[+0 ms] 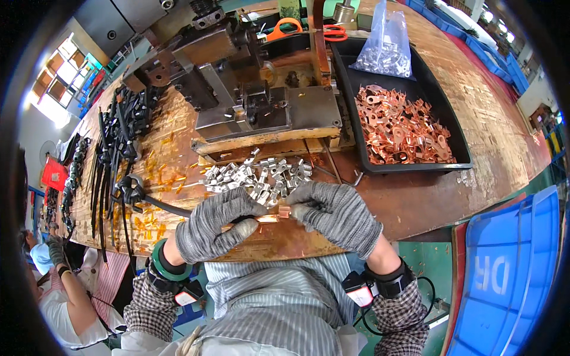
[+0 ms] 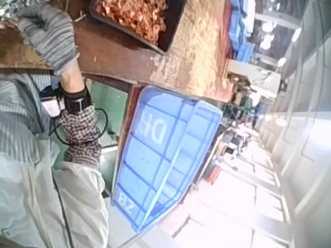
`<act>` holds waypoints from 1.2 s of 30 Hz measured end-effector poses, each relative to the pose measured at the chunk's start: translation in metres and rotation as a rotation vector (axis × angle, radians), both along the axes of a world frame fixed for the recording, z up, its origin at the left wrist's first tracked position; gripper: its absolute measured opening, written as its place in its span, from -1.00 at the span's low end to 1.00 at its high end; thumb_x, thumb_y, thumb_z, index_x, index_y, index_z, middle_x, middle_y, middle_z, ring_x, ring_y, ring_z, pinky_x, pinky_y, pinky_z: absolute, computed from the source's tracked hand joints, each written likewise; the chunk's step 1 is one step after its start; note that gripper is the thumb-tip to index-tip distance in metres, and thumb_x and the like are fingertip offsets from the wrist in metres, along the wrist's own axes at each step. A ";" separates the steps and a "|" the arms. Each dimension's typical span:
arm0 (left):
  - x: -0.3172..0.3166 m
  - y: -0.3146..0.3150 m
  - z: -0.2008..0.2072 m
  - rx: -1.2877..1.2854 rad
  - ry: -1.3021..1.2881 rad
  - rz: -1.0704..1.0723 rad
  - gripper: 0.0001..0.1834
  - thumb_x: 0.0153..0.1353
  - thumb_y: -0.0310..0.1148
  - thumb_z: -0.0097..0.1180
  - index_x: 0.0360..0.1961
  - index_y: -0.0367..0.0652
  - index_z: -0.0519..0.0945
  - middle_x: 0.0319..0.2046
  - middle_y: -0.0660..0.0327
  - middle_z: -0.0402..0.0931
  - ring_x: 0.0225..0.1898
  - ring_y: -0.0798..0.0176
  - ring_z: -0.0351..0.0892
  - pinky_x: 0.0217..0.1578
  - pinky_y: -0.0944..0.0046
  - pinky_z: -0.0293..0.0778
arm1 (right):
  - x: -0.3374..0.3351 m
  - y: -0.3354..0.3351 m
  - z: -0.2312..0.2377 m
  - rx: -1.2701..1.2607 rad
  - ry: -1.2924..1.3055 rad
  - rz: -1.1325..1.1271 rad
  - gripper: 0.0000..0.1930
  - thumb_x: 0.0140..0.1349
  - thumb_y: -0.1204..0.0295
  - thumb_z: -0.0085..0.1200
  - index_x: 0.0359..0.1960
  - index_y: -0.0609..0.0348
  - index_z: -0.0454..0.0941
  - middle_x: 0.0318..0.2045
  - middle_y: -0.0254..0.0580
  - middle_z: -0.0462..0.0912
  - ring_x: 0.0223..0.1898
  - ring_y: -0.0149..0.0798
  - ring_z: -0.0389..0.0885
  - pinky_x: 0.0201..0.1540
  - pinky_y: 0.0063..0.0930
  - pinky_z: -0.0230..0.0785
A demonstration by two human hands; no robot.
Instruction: Assembling metal terminal connectors onto industrial cables using a crimping machine and pliers.
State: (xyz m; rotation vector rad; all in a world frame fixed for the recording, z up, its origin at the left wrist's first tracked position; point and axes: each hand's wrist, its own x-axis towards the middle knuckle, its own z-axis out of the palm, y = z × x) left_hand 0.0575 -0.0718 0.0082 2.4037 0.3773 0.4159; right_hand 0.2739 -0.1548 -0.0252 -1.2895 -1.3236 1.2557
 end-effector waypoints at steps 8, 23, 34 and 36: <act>0.001 -0.002 -0.007 0.141 -0.083 -0.004 -0.81 0.07 -0.43 0.01 -0.26 -0.22 0.48 -0.43 0.14 0.42 -0.40 0.09 0.42 -0.38 0.21 0.37 | -0.003 0.001 -0.002 0.199 -0.182 0.109 -0.81 0.10 0.48 0.03 -0.23 0.24 0.50 -0.47 -0.28 0.57 -0.42 -0.49 0.51 -0.34 -0.62 0.37; -0.012 -0.007 -0.004 0.089 0.008 0.216 -0.60 -0.03 -0.23 0.17 -0.19 -0.23 0.47 -0.24 0.03 0.43 -0.16 0.05 0.42 -0.09 0.21 0.34 | -0.023 -0.006 -0.007 -0.091 0.250 -0.017 -0.80 0.09 0.45 0.06 -0.26 0.27 0.49 -0.48 -0.35 0.51 -0.44 -0.54 0.46 -0.38 -0.67 0.35; -0.215 0.035 -0.034 0.073 -0.585 1.482 -0.71 0.08 -0.33 0.12 -0.21 -0.24 0.41 -0.34 0.25 0.46 -0.39 0.46 0.42 -0.39 0.49 0.40 | -0.023 -0.011 -0.017 -0.140 0.301 -0.134 -0.85 0.04 0.56 0.08 -0.31 0.27 0.52 -0.46 -0.32 0.52 -0.44 -0.51 0.46 -0.38 -0.66 0.38; -0.215 0.037 -0.029 -0.059 -0.503 1.544 -0.68 0.07 -0.28 0.13 -0.21 -0.24 0.41 -0.36 0.25 0.46 -0.43 0.48 0.41 -0.48 0.49 0.39 | -0.023 -0.008 -0.019 -0.144 0.306 -0.127 -0.86 0.03 0.56 0.08 -0.33 0.27 0.52 -0.45 -0.32 0.52 -0.43 -0.51 0.46 -0.39 -0.67 0.38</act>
